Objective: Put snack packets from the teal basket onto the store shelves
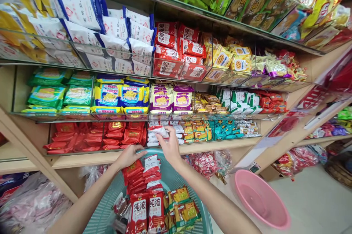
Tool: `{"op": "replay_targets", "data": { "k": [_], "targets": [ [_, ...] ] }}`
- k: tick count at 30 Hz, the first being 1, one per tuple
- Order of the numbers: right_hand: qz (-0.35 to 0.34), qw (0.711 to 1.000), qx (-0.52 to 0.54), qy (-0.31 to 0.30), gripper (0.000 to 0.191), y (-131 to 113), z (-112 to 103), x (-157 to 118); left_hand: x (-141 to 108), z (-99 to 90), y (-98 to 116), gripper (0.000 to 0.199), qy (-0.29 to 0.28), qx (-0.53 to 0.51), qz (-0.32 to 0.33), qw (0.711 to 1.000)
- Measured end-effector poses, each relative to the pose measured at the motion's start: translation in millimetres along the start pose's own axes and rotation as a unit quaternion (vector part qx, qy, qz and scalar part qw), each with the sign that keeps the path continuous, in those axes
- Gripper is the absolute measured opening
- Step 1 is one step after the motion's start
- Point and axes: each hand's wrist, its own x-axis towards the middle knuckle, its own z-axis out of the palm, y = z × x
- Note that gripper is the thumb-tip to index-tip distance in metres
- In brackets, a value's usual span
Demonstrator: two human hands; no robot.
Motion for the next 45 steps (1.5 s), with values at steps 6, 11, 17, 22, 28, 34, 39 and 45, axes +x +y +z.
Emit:
{"op": "replay_targets", "data": {
  "k": [6, 11, 17, 22, 28, 34, 39, 45],
  "targets": [
    [0.396, 0.871, 0.246, -0.156, 0.041, -24, -17, -26, 0, -0.8, 2, 0.037, -0.006, -0.005, 0.005, 1.0],
    [0.384, 0.875, 0.194, -0.22, 0.044, -17, -31, -27, 0, -0.7, 2, 0.036, 0.0, 0.002, 0.009, 1.0],
    [0.342, 0.87, 0.102, -0.339, 0.05, -4, -35, -18, -1, -1.0, 1, 0.037, 0.002, 0.0, 0.015, 1.0],
    [0.319, 0.849, 0.087, -0.413, 0.049, 8, -31, -5, -2, -1.2, 2, 0.036, 0.005, -0.001, 0.02, 1.0],
    [0.333, 0.796, 0.011, -0.505, 0.053, 18, -16, 20, -2, -0.6, 3, 0.037, 0.008, -0.004, 0.012, 1.0],
    [0.331, 0.75, -0.038, -0.572, 0.045, 16, 2, 35, -1, 0.6, 3, 0.036, 0.012, -0.009, 0.027, 1.0],
    [0.323, 0.741, -0.092, -0.581, 0.035, 13, 12, 39, -1, 0.5, 4, 0.037, 0.01, -0.011, 0.029, 0.999],
    [0.306, 0.778, -0.149, -0.528, 0.019, 12, 21, 31, -3, -1.2, 7, 0.036, 0.011, -0.011, 0.024, 1.0]
  ]
}}
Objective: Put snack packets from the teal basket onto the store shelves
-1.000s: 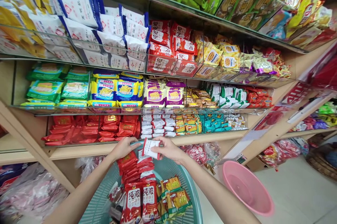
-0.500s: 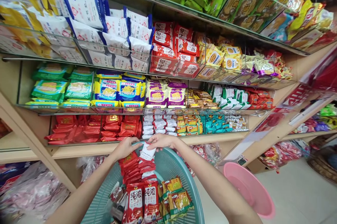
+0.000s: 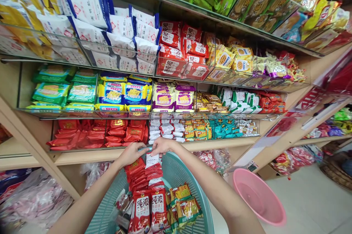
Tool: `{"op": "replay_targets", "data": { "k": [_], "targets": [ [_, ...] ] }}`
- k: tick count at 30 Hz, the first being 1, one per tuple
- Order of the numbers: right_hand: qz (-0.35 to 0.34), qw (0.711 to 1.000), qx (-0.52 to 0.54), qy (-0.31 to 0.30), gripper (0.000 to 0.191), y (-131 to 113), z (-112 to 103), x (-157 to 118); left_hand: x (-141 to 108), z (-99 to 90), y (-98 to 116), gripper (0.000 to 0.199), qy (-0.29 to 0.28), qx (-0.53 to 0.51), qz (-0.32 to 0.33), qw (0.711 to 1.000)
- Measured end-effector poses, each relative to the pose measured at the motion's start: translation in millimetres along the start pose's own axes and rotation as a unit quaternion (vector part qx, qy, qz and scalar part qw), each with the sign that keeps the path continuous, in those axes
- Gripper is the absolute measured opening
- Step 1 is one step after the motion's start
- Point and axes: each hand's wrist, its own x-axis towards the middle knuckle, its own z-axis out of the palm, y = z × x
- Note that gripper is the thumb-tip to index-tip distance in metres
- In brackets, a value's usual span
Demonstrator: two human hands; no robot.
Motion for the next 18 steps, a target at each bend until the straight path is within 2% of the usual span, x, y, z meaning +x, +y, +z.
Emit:
{"op": "replay_targets", "data": {
  "k": [5, 11, 13, 16, 18],
  "targets": [
    [-0.018, 0.994, -0.062, 0.085, 0.02, -2, 8, -4, -1, -1.2, 3, 0.035, -0.001, 0.005, -0.003, 1.0],
    [-0.075, 0.959, -0.153, 0.226, 0.026, -6, 18, -32, -1, -1.0, 3, 0.036, -0.001, 0.008, -0.008, 1.0],
    [-0.125, 0.951, -0.18, 0.22, 0.033, -3, 23, -43, -1, -1.5, 4, 0.036, -0.004, 0.008, -0.012, 1.0],
    [-0.206, 0.936, -0.225, 0.176, 0.051, 8, 30, -51, 0, -2.1, 5, 0.036, -0.011, 0.001, -0.01, 1.0],
    [-0.223, 0.927, -0.246, 0.175, 0.056, 16, 33, -52, 1, -1.8, 5, 0.036, -0.011, -0.003, -0.005, 1.0]
  ]
}}
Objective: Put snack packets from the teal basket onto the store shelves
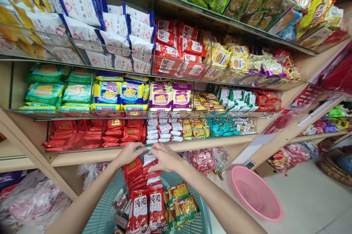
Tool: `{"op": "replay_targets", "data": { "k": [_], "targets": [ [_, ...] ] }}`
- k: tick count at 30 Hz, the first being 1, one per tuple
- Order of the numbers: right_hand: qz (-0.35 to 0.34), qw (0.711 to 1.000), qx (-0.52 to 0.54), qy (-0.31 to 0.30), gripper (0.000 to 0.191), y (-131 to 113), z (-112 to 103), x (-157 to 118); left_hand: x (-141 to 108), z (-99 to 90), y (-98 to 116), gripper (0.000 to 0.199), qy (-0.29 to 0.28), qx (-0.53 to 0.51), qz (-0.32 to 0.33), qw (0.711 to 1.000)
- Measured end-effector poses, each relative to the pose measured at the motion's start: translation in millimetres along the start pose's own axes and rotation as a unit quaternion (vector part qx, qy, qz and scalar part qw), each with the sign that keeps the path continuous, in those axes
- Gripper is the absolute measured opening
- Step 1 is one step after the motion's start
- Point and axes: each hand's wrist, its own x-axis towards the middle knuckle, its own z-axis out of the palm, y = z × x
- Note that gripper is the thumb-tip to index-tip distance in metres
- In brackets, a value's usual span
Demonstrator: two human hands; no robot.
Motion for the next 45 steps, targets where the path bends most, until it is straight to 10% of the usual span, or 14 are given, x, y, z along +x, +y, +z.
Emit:
{"op": "replay_targets", "data": {
  "k": [9, 16, 30, 45],
  "targets": [
    [-0.017, 0.997, -0.005, 0.072, 0.05, 9, 11, -2, 0, 0.0, -2, 0.037, 0.001, 0.01, -0.003, 1.0],
    [0.067, 0.952, -0.109, 0.278, 0.034, 56, -6, 3, 0, 0.3, -3, 0.038, 0.001, 0.003, -0.012, 1.0],
    [0.095, 0.958, -0.089, 0.256, 0.032, 108, -10, 42, 2, 0.3, -6, 0.039, -0.002, -0.003, -0.017, 1.0],
    [0.091, 0.949, 0.056, 0.295, 0.029, 88, -8, 75, 2, 2.6, -6, 0.038, 0.003, -0.004, -0.025, 1.0]
  ]
}}
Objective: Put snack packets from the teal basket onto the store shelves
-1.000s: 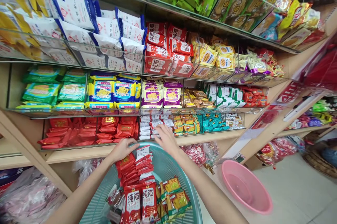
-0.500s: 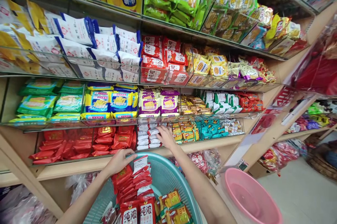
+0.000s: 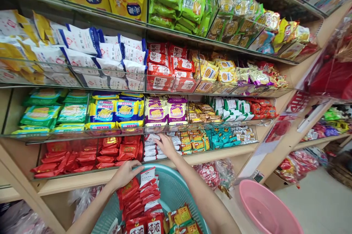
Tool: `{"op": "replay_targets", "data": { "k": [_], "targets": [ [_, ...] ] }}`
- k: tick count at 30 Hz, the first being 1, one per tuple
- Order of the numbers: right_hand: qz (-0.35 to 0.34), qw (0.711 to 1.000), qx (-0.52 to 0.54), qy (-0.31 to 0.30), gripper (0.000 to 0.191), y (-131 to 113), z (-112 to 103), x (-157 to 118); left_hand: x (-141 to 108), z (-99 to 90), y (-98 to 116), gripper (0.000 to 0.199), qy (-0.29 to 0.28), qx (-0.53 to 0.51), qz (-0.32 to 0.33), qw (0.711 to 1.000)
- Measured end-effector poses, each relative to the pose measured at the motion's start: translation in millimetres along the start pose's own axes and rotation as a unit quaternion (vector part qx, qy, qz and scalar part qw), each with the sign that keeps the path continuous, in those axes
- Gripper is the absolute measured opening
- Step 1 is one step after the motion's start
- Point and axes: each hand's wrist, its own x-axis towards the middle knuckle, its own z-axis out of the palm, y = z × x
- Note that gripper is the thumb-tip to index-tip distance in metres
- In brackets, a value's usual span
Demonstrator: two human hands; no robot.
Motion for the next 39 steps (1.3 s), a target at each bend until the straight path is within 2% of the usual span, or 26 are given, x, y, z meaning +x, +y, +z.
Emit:
{"op": "replay_targets", "data": {
  "k": [5, 11, 17, 21, 26, 31, 35, 39],
  "targets": [
    [0.05, 0.998, 0.033, -0.009, 0.034, 0, 10, 13, -1, 0.0, 0, 0.037, 0.004, 0.005, 0.006, 1.0],
    [0.081, 0.993, 0.085, -0.022, 0.037, 2, 11, 22, -2, -0.2, 0, 0.036, 0.004, -0.001, 0.007, 1.0],
    [0.105, 0.979, 0.173, 0.007, 0.037, 3, 14, 23, -2, -1.0, 0, 0.039, 0.004, -0.005, 0.011, 1.0],
    [0.131, 0.956, 0.257, 0.048, 0.037, 4, 19, 21, -1, -0.2, -1, 0.038, 0.004, -0.008, 0.012, 1.0],
    [0.196, 0.909, 0.357, 0.093, 0.043, -1, 31, 20, 0, 1.4, -3, 0.035, 0.004, -0.006, 0.012, 1.0],
    [0.197, 0.877, 0.423, 0.117, 0.04, -15, 42, 21, -1, 0.5, -2, 0.035, 0.005, 0.001, 0.011, 1.0],
    [0.196, 0.875, 0.427, 0.116, 0.034, -20, 46, 25, -2, -1.1, -1, 0.037, 0.008, 0.006, 0.007, 1.0],
    [0.211, 0.891, 0.392, 0.087, 0.028, -22, 46, 28, -2, -1.3, 0, 0.037, 0.009, 0.009, 0.011, 1.0]
  ]
}}
